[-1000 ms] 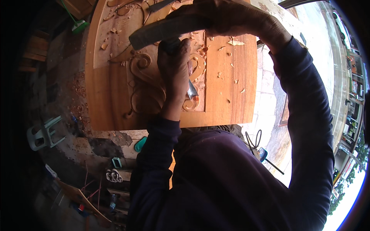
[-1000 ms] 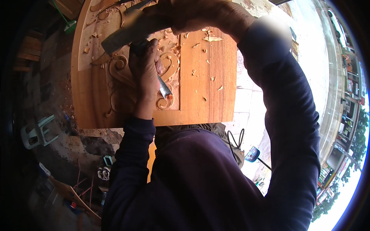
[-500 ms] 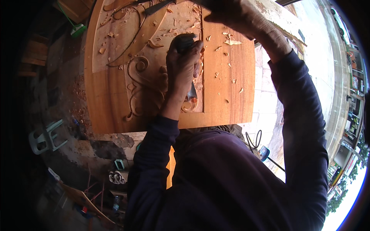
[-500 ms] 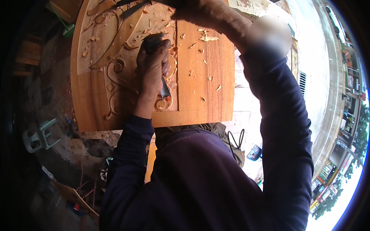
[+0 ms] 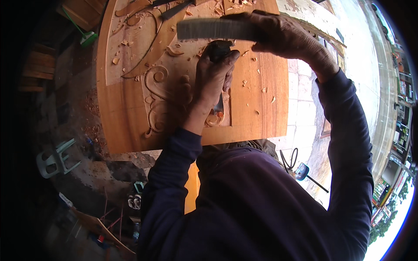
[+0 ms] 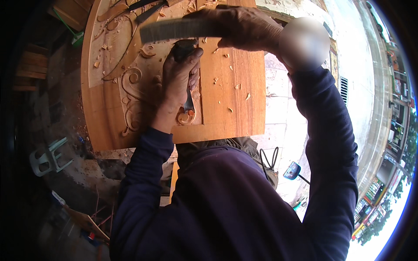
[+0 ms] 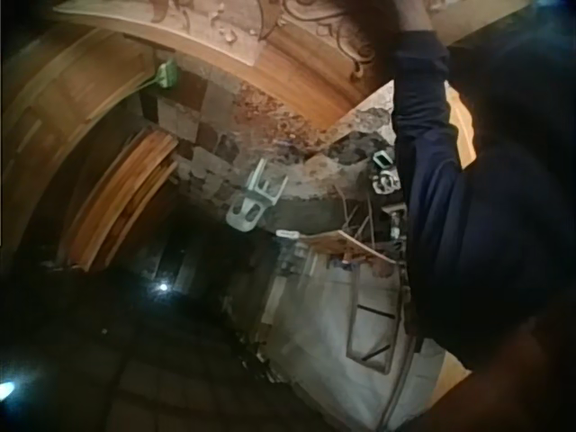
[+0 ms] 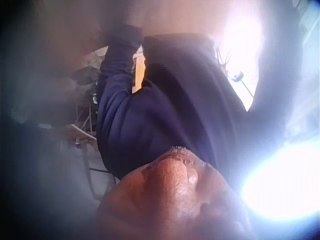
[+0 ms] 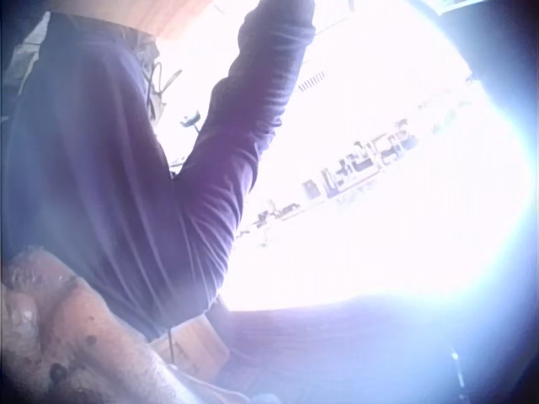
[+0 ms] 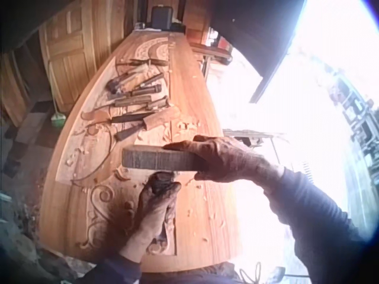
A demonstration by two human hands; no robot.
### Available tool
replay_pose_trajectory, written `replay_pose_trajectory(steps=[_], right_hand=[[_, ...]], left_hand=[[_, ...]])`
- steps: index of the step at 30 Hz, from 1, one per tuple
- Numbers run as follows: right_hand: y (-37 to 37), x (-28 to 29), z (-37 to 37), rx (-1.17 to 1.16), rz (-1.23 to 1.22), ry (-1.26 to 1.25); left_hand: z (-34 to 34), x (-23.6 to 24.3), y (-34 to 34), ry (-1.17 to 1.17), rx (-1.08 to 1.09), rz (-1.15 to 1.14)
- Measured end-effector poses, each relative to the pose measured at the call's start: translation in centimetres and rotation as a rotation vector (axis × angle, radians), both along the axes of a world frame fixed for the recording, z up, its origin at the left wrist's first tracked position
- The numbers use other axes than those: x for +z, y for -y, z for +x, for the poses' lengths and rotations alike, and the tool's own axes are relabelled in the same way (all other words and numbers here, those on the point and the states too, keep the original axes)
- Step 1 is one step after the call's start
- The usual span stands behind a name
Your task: The person carves a decorative floral pattern into a wooden panel using a chisel and a wooden mallet, striking the chisel with the mallet to remove small wood shavings.
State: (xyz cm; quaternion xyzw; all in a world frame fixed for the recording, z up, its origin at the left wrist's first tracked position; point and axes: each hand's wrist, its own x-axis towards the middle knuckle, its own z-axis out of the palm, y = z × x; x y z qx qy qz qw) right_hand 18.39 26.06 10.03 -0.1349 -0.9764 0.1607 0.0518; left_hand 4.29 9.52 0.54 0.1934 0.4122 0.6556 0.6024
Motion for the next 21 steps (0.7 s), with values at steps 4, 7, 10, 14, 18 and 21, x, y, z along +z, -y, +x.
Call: replay_pose_trajectory(steps=[4,7,10,14,18,21], right_hand=[[-2.5,-2.4,3.9,-0.422,-0.203,-0.232],[2.6,-0.6,2.1,-0.192,-0.021,0.083],[1.2,-0.7,3.7,-0.198,0.071,-0.003],[1.0,-2.7,5.8,-0.4,-0.101,-0.376],[4.2,-1.0,5.8,-0.301,-0.07,-0.038],[3.1,-1.6,7.7,-0.435,-0.117,-0.217]], left_hand=[[1.4,0.8,-1.0,0.02,-0.084,0.001],[0.1,-0.3,0.0,0.022,-0.108,-0.027],[0.6,-0.2,-0.5,0.025,-0.176,0.004],[1.7,1.0,-0.9,-0.013,-0.223,0.023],[1.1,0.9,-0.2,0.0,-0.303,0.039],[1.5,0.9,-0.6,-0.019,-0.332,0.07]])
